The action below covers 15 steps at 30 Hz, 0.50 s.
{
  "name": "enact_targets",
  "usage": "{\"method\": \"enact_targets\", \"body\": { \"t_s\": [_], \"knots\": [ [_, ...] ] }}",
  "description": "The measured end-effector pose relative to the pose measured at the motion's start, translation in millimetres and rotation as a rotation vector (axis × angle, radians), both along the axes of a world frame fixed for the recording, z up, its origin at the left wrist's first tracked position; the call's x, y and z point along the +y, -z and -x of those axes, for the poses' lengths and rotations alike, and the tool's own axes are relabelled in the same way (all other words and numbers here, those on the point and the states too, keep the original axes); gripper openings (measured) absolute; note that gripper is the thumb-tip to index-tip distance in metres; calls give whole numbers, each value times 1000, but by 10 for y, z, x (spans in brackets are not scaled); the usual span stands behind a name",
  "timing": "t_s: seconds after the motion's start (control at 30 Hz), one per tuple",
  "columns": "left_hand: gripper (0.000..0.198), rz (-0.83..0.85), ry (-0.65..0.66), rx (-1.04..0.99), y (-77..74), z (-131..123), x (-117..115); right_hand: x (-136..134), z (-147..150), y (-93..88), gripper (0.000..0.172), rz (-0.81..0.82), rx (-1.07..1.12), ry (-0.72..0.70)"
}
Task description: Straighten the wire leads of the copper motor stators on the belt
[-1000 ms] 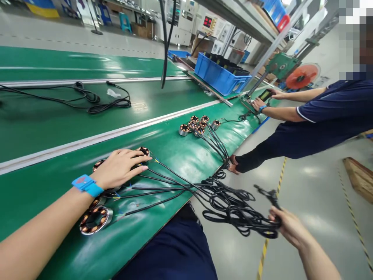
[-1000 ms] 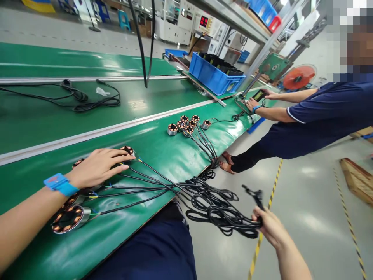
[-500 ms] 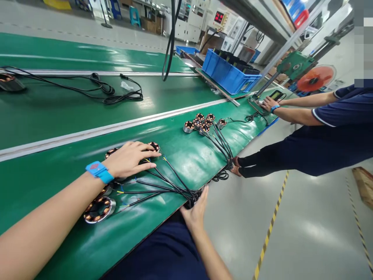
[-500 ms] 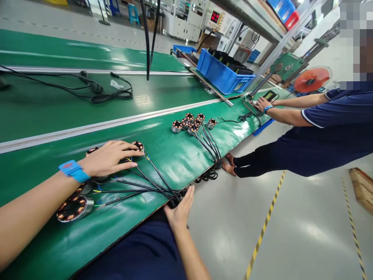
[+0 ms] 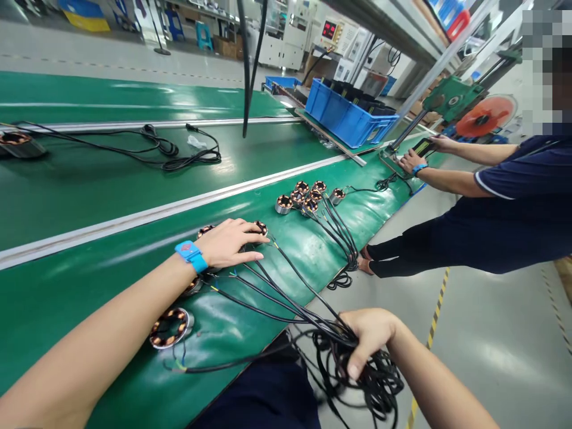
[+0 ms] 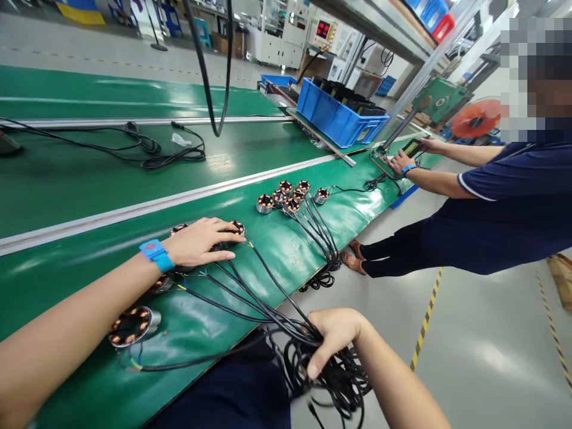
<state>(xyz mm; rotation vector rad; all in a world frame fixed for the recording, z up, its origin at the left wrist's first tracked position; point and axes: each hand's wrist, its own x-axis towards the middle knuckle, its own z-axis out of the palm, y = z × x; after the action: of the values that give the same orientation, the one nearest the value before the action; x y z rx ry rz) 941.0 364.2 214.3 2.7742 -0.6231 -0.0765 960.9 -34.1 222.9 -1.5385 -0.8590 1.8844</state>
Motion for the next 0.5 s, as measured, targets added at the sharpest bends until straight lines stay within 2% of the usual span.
{"method": "enact_targets", "body": {
  "t_s": [0.03,0.1,0.2,0.27,0.33,0.4,0.43,0.5],
  "knots": [
    [62,1,25,-2,-5,-103,-47,-1,-55,-47,64,10,86,-10],
    [59,8,76,-8,8,-325,-129,-11,-146,-31,73,20,190,-27],
    [53,36,149,-49,71,-705,-234,-93,-281,173,79,24,180,27],
    [48,62,190,-97,81,-955,-290,-210,-363,350,85,-4,-8,114],
    [48,107,204,-136,-3,-1106,-304,-369,-385,540,90,-43,-309,335],
    [52,162,152,-173,-194,-1033,-243,-529,-298,776,88,-86,-595,657],
    [56,174,106,-193,-311,-881,-185,-589,-209,928,86,-114,-709,814],
    [73,134,-23,-233,-501,-349,-46,-621,44,1314,87,-240,-937,985]
  ]
}}
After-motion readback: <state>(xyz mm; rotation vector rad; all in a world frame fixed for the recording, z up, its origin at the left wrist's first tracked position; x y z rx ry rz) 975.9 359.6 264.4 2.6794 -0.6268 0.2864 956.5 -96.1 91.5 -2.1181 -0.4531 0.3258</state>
